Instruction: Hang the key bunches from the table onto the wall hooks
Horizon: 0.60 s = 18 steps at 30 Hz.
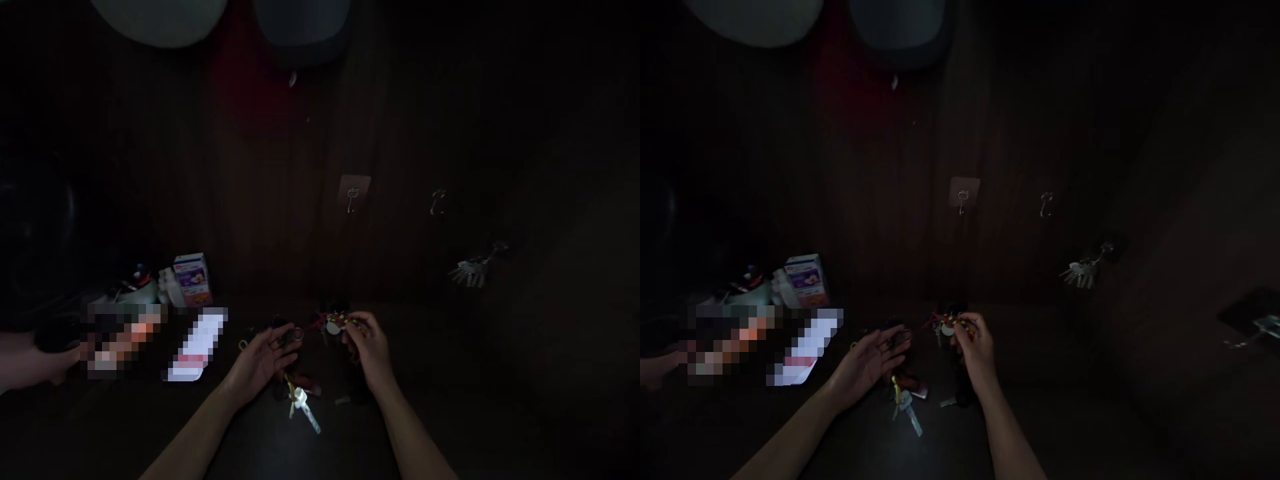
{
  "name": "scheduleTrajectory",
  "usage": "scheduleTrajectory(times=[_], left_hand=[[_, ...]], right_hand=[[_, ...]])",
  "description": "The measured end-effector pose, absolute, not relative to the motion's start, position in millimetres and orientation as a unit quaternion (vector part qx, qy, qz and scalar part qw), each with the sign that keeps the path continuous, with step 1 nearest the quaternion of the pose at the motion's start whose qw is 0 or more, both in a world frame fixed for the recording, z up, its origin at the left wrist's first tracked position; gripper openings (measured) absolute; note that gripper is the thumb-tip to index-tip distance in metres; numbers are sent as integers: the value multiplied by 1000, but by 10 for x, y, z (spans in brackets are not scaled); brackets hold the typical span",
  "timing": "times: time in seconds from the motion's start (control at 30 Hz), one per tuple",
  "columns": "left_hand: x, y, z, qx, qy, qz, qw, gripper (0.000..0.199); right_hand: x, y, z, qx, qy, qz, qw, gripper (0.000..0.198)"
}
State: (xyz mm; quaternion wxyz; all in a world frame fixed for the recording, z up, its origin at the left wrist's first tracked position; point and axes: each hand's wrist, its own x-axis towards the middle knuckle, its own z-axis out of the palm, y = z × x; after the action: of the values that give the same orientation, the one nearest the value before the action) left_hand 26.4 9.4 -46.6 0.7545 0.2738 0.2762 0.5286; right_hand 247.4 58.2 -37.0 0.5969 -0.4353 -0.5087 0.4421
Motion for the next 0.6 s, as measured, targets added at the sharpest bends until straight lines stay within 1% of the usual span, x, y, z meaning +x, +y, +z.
scheduleTrajectory(times=[0.07,0.17,0.23,0.3,0.5,0.6], left_hand=[[274,84,-455,297,314,530,730,41],[302,69,-440,313,398,526,683,46],[326,66,-426,318,436,518,663,49],[349,64,-401,317,454,514,655,50],[383,38,-300,279,479,530,642,57],[386,28,-287,268,475,544,637,54]], right_hand=[[2458,532,-239,-420,-531,451,582,29],[2450,461,-2,-404,-574,459,545,27],[2463,434,148,-402,-604,459,512,29],[2496,430,276,-395,-623,457,497,31],[2728,567,613,-376,-628,414,542,30],[2918,702,819,-383,-611,370,586,30]])
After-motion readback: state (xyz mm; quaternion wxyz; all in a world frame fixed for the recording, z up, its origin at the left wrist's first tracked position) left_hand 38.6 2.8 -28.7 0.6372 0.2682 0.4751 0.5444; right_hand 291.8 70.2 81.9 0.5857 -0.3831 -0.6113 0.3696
